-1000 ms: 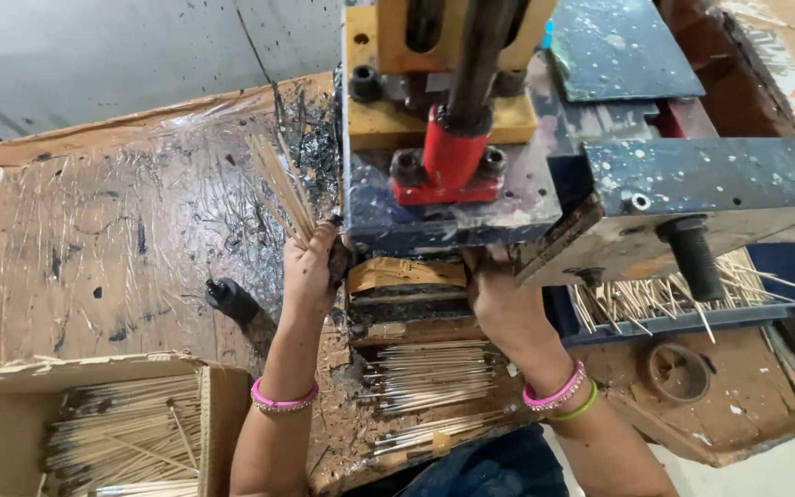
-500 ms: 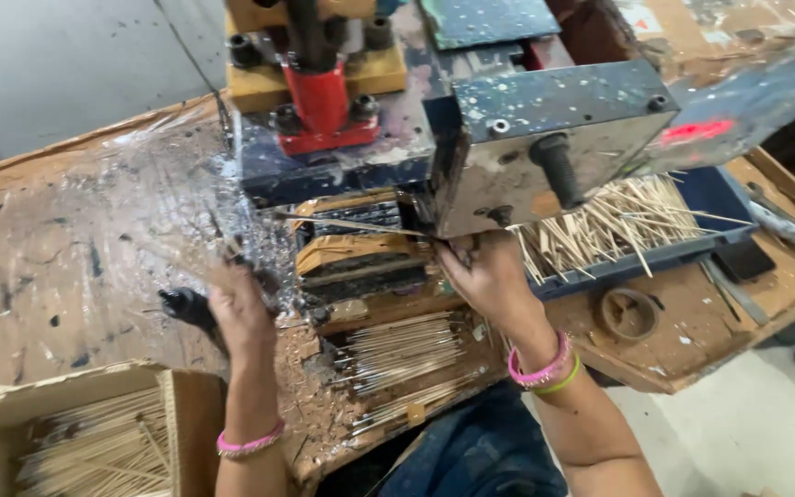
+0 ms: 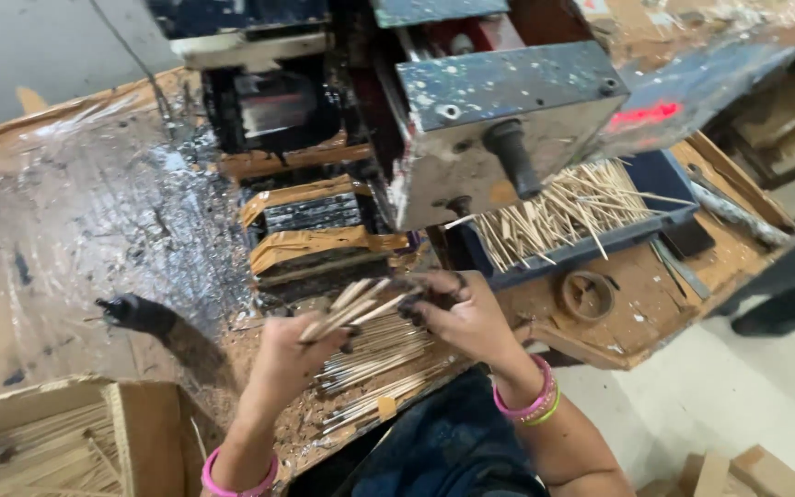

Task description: The person repeatedly picks up bundles of thin wooden sticks, inserts them into a machine, and operates a lever to process them. The processed sticks are then removed and placed into a cardboard box.

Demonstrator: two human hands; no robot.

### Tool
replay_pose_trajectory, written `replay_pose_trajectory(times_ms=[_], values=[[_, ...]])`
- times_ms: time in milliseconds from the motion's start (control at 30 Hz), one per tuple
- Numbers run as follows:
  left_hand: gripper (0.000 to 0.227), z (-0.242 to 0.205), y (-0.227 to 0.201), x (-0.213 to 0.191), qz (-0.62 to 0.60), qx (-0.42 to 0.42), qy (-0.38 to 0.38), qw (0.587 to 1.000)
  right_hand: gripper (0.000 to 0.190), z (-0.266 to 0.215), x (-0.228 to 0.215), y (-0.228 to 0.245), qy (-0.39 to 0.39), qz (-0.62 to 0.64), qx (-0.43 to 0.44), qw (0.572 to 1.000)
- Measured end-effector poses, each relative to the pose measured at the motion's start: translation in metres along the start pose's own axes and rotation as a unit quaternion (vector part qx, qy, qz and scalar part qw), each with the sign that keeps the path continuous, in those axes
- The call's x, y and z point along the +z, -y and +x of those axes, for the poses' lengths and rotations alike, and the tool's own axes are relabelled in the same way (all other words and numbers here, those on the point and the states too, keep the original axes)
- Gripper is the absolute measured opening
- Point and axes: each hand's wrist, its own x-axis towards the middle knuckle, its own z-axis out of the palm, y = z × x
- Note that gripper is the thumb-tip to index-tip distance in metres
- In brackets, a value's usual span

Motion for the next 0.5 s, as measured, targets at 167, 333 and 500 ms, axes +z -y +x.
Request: replay_pose_trajectory(times_ms=[167,333,500], values=[[0.023,-0.009,0.057,-0.066,-0.149,-0.048,0.036,0.987,0.021,0.048,0.006,0.025,0.021,-0.037,-0.101,0.994],[0.027,0.03,0.051,-0.106,-0.297,-0.053,-0.184,0.936,0.051,0.107,0.034,0.057,0.135,-0.413,-0.015,0.9],[0.027,0.083,0.03,-0.094,-0.37,-0.133,-0.299,0.87,0.053,0.122,0.051,0.074,-0.01,-0.593,-0.246,0.766]])
